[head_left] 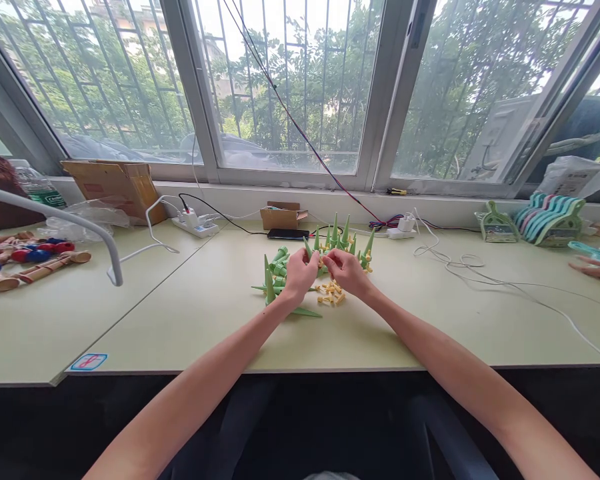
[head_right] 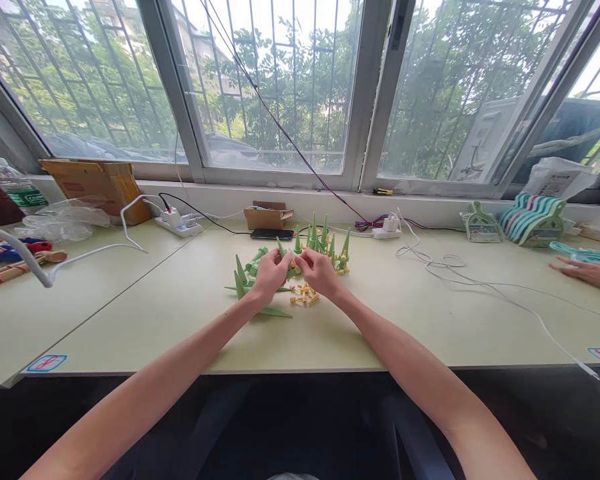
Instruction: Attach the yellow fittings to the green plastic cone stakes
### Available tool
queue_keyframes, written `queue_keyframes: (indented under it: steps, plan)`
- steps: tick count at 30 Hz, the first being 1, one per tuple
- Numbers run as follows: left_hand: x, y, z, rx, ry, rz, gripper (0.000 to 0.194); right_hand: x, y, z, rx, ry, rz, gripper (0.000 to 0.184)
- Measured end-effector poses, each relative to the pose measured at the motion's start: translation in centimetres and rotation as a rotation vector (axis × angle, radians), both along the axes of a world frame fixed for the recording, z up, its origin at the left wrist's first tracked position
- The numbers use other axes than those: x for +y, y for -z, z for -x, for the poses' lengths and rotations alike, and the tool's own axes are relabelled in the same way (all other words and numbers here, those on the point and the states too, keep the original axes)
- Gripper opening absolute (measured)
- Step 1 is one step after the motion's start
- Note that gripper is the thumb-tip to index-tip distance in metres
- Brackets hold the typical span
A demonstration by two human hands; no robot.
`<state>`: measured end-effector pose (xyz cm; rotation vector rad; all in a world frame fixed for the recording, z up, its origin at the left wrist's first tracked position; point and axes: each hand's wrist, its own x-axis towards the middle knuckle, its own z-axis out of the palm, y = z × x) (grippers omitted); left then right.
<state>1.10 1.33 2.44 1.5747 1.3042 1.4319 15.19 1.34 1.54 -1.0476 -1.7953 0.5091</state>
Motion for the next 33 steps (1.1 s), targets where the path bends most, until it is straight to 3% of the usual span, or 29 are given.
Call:
queue_keyframes:
  steps: [6,16,22,27,33]
  plan:
    - [0.05,0.30,-0.07,0.054,0.011,-0.030,0.029,0.19,0.23,0.08,-0.056,0.059,-0.007,0.052]
    - [-0.17,0.27,-0.25,0.092,0.018,-0.106,0.032,0.41,0.35,0.15,-0.120,0.092,0.009,0.065]
    - [-0.11,-0.04,-0.13,0.061,-0.021,-0.095,0.033,0.05,0.20,0.14,-0.057,0.103,-0.022,0.053]
    - [-0.09,-0.23,0.04,0.022,-0.025,-0.051,0.026,-0.49,-0.01,0.07,-0.015,0.012,0.005,0.037]
    - [-0.13,-0.09,-0.07,0.032,-0.016,-0.054,0.029,-0.44,-0.15,0.00,-0.038,0.036,0.012,0.039]
